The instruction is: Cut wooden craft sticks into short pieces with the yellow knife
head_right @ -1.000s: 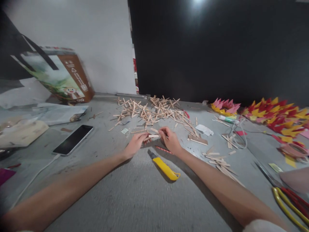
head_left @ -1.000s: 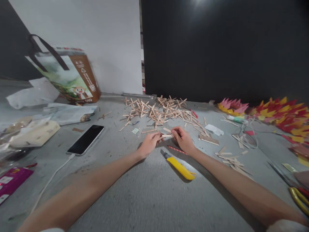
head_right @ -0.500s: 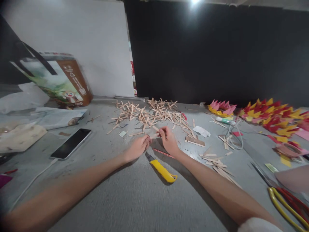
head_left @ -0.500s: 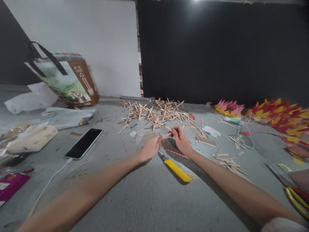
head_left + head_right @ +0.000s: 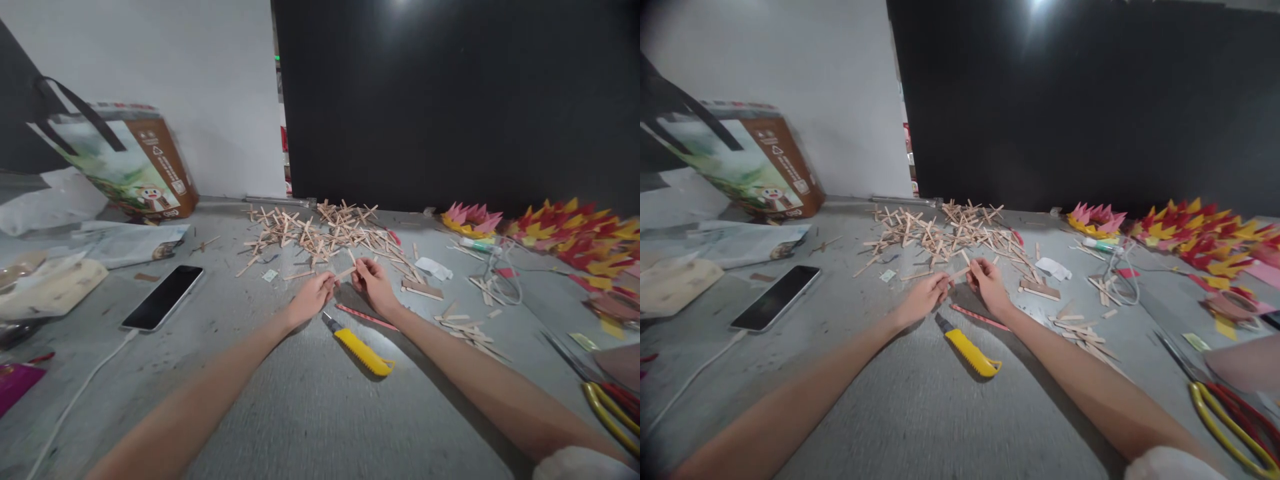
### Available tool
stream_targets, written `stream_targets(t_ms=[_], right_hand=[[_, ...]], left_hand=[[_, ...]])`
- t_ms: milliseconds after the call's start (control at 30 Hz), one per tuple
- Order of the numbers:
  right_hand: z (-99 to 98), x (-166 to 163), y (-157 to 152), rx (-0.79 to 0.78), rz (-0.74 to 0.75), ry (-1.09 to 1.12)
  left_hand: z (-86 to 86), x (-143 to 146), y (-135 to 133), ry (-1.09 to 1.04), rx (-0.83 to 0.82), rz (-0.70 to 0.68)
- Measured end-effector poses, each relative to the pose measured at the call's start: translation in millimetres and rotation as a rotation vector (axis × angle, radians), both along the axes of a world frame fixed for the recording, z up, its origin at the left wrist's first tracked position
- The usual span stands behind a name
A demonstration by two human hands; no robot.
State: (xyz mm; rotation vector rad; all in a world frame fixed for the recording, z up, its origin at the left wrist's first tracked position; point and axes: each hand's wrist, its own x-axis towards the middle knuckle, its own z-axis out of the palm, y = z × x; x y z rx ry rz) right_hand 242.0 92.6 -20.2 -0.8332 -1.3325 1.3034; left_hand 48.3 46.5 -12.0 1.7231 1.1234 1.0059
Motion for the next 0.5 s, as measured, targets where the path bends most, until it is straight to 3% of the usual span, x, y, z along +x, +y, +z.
stream_targets(t_ms=[500], right_hand=[[6.5, 1.5, -0.8, -0.141, 0.115, 0.210]], left_hand=[[4.8, -0.9, 1.0, 0.030, -0.006, -0.015]])
